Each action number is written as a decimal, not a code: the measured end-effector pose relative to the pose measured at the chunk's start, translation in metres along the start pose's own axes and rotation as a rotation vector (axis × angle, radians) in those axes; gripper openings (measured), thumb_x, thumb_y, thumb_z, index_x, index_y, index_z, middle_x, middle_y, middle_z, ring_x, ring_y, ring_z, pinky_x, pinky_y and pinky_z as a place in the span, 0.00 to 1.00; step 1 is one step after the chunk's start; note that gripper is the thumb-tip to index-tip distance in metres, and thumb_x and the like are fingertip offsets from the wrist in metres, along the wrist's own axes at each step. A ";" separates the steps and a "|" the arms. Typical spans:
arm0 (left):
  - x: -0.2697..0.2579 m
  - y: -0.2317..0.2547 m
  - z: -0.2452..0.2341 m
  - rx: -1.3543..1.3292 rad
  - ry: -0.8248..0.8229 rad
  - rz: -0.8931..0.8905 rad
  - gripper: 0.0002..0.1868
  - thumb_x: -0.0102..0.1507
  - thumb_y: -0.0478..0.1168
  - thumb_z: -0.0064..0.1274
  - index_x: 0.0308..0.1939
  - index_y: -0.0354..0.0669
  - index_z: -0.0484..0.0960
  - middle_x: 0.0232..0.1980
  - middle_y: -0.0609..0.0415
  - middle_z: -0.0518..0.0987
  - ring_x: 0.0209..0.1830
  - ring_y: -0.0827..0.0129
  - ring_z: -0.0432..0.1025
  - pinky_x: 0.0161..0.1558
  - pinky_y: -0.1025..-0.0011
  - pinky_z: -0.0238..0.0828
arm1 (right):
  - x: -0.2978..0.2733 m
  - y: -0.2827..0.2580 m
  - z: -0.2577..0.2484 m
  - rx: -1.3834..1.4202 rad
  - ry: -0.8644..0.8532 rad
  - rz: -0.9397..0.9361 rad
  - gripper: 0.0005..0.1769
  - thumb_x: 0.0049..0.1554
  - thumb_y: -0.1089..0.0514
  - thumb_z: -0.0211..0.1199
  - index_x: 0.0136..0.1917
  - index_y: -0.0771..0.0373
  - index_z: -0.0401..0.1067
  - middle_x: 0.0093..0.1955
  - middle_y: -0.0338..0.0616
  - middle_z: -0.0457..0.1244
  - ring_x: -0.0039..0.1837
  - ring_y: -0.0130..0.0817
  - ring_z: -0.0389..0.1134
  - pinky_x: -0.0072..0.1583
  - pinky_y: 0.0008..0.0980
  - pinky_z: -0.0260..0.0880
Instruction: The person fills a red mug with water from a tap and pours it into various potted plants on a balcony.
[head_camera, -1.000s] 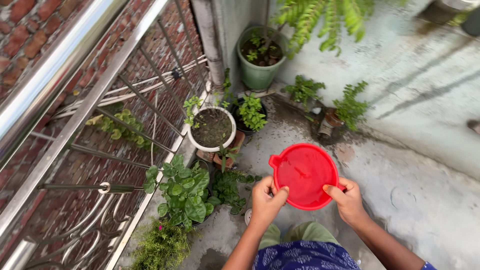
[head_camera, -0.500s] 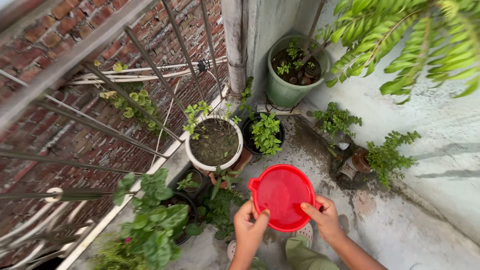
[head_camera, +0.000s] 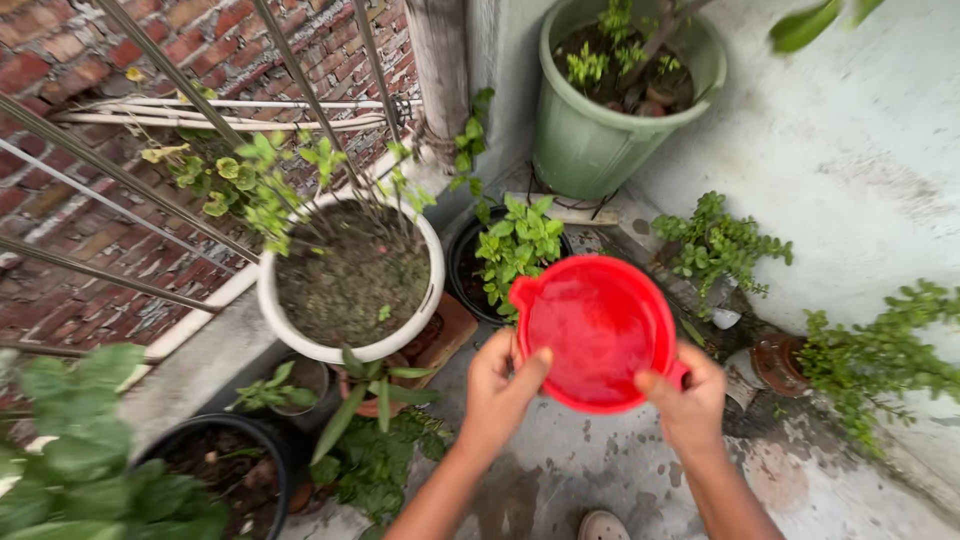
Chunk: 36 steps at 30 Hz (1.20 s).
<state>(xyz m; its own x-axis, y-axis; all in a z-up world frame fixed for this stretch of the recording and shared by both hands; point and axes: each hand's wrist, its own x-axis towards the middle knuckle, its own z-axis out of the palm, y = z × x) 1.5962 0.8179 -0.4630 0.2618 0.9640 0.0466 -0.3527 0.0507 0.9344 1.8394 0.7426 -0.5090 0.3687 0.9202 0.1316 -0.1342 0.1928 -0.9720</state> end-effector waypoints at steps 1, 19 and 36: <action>0.009 -0.011 -0.001 -0.003 0.000 0.005 0.18 0.67 0.35 0.57 0.28 0.46 0.63 0.29 0.65 0.66 0.30 0.83 0.59 0.32 0.79 0.59 | 0.013 0.007 -0.003 0.019 0.051 0.001 0.15 0.54 0.63 0.74 0.52 0.73 0.75 0.45 0.39 0.68 0.46 0.23 0.66 0.50 0.26 0.68; 0.053 -0.122 -0.031 0.002 -0.240 0.022 0.16 0.68 0.40 0.52 0.59 0.38 0.76 0.58 0.53 0.79 0.59 0.73 0.72 0.61 0.72 0.67 | 0.119 0.018 -0.060 -0.063 0.385 -0.160 0.06 0.52 0.65 0.67 0.34 0.64 0.73 0.30 0.33 0.62 0.29 0.19 0.54 0.32 0.24 0.48; 0.081 -0.187 -0.069 0.140 -0.028 -0.095 0.33 0.64 0.42 0.55 0.71 0.41 0.62 0.68 0.43 0.69 0.64 0.63 0.70 0.62 0.66 0.66 | 0.159 0.142 -0.095 -0.269 0.300 -0.028 0.14 0.50 0.61 0.70 0.28 0.60 0.68 0.27 0.26 0.56 0.29 0.17 0.49 0.33 0.27 0.43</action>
<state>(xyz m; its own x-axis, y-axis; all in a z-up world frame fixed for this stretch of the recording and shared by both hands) 1.6216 0.9040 -0.6584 0.3137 0.9488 -0.0364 -0.1973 0.1026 0.9750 1.9659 0.8840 -0.6448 0.6266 0.7676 0.1347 0.1108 0.0833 -0.9903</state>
